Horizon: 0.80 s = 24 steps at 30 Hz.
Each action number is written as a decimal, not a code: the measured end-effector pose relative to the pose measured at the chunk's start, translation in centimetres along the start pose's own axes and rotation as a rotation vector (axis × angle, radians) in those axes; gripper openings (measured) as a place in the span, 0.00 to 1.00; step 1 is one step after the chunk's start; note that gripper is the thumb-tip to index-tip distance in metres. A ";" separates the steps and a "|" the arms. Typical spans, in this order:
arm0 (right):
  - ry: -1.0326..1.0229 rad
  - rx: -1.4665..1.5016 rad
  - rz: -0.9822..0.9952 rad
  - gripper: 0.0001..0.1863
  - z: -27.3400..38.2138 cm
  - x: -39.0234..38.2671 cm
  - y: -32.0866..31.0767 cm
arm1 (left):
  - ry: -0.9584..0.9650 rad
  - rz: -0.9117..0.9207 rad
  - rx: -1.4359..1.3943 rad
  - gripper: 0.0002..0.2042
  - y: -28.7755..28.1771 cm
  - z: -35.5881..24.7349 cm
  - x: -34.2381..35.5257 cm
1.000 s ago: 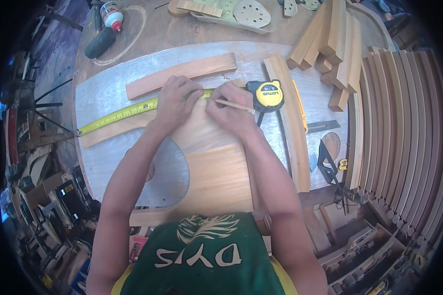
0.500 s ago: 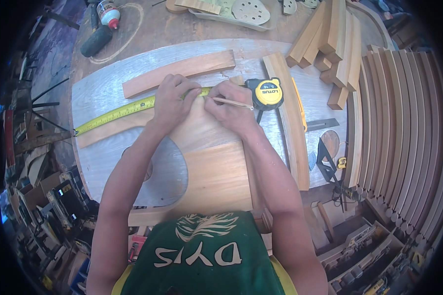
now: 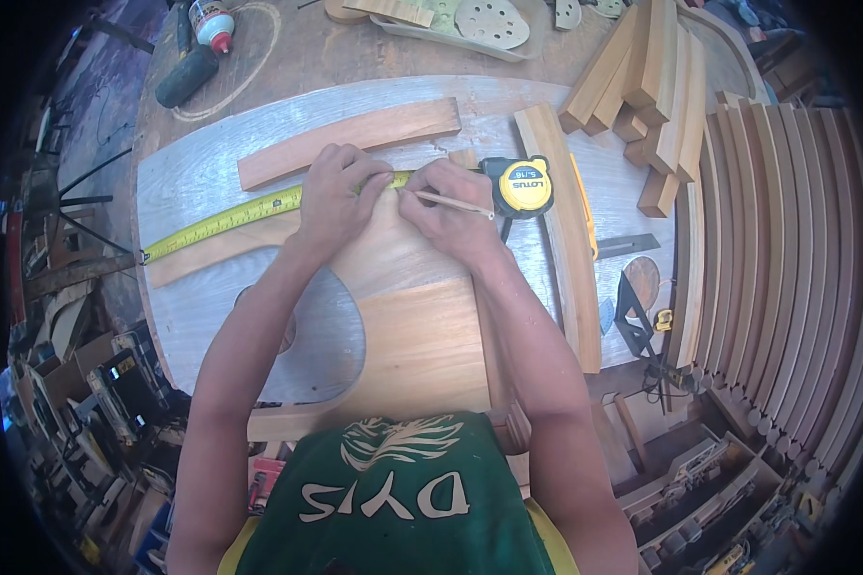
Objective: Measuring and marking wooden components for assembly using a tape measure, square, and pencil.
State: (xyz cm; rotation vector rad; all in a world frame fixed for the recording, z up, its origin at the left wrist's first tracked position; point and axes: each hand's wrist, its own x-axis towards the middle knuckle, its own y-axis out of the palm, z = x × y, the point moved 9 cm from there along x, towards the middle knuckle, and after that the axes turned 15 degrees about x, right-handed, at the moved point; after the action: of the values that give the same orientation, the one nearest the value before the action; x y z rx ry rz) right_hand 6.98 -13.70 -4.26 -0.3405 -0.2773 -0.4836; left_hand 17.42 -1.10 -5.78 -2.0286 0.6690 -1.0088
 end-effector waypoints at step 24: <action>0.079 0.004 0.023 0.06 -0.4 0.1 -0.1 | -0.005 0.011 0.007 0.03 0.0 0.0 0.0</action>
State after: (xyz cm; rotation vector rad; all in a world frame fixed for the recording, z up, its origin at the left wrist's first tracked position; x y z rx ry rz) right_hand 7.07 -14.00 -4.57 -0.3193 -0.1979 -0.4730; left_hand 17.45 -1.09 -5.79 -2.0188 0.6721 -0.9989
